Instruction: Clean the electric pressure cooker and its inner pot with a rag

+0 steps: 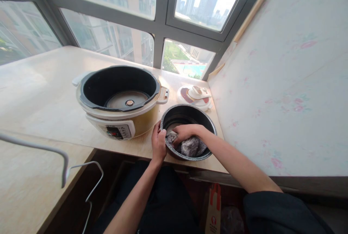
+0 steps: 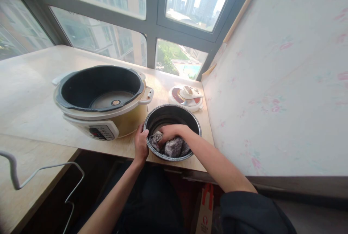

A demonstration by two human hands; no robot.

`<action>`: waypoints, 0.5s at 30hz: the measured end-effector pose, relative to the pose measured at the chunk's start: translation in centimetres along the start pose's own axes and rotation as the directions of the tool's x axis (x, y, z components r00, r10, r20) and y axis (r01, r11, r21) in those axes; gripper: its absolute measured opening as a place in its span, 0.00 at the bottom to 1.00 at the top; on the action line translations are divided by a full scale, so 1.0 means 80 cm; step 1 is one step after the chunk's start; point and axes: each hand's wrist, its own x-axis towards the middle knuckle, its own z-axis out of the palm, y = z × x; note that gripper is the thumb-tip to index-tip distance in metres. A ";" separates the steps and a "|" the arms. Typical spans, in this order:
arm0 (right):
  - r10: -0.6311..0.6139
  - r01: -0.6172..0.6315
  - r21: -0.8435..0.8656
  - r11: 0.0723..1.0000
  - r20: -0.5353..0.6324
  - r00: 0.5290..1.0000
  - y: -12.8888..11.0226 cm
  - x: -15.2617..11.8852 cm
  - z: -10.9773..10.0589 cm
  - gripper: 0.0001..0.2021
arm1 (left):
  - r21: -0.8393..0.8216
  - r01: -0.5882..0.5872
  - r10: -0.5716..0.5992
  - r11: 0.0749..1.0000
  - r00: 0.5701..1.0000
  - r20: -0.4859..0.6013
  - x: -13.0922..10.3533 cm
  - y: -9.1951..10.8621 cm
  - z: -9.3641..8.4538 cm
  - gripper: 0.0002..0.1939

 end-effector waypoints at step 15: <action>0.293 -0.284 -0.363 0.887 -0.031 0.956 -0.027 -0.024 0.001 0.46 | 0.024 0.027 -0.028 0.999 0.999 0.023 0.001 0.004 -0.004 0.21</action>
